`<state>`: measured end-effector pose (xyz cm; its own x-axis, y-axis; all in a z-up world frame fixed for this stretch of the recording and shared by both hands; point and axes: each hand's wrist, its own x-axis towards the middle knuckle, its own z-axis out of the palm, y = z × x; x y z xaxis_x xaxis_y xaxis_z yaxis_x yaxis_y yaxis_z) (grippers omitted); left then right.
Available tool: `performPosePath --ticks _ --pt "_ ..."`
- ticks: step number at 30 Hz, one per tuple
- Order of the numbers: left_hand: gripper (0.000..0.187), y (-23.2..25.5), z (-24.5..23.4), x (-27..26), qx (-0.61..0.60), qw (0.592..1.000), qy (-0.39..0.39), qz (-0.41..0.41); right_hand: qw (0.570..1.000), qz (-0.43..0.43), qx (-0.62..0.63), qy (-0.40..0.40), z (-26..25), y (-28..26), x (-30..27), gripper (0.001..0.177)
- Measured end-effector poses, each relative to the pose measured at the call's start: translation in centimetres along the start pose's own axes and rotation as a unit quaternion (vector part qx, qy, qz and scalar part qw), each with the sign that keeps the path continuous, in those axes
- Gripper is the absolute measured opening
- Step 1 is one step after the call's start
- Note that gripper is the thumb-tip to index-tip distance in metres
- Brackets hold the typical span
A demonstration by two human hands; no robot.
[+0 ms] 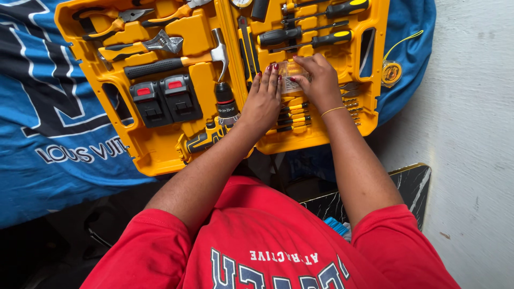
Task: The person sorts small metal fasteners from a blue pouch into a clear plastic compartment box, then places the box into a yellow toolkit. The person also handles a metal Allen key and places it into the pouch.
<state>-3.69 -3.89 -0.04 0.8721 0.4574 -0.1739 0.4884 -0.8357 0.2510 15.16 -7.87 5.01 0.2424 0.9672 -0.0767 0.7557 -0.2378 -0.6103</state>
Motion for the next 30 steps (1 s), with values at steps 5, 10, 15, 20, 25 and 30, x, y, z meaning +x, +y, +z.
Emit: performPosePath --ticks 5,10,15,20,25,30 --pt "0.059 0.0 0.1 -0.3 0.038 0.999 0.013 0.000 0.998 -0.032 -0.062 -0.008 0.5 0.3 0.8 0.054" --pt "0.058 -0.4 -0.8 -0.7 0.011 0.999 0.040 -0.005 0.998 -0.029 -0.050 -0.038 -1.0 -1.0 1.2 0.057" --pt "0.067 -1.3 -2.0 -1.6 -0.039 0.999 0.001 0.015 0.993 0.091 0.080 0.009 -3.1 -1.4 -1.9 0.040" --pt "0.075 -1.0 -1.7 -1.3 -0.028 0.999 -0.008 0.014 0.990 0.089 0.073 0.084 -4.1 0.2 -4.8 0.028" --pt "0.060 -1.4 -0.8 0.1 -0.037 0.999 0.025 -0.003 0.995 0.025 -0.011 0.093 -4.4 1.5 -5.3 0.045" --pt "0.065 -1.6 0.2 1.1 -0.099 0.994 0.041 -0.024 0.998 0.015 -0.053 0.019 -2.7 2.2 -4.0 0.077"
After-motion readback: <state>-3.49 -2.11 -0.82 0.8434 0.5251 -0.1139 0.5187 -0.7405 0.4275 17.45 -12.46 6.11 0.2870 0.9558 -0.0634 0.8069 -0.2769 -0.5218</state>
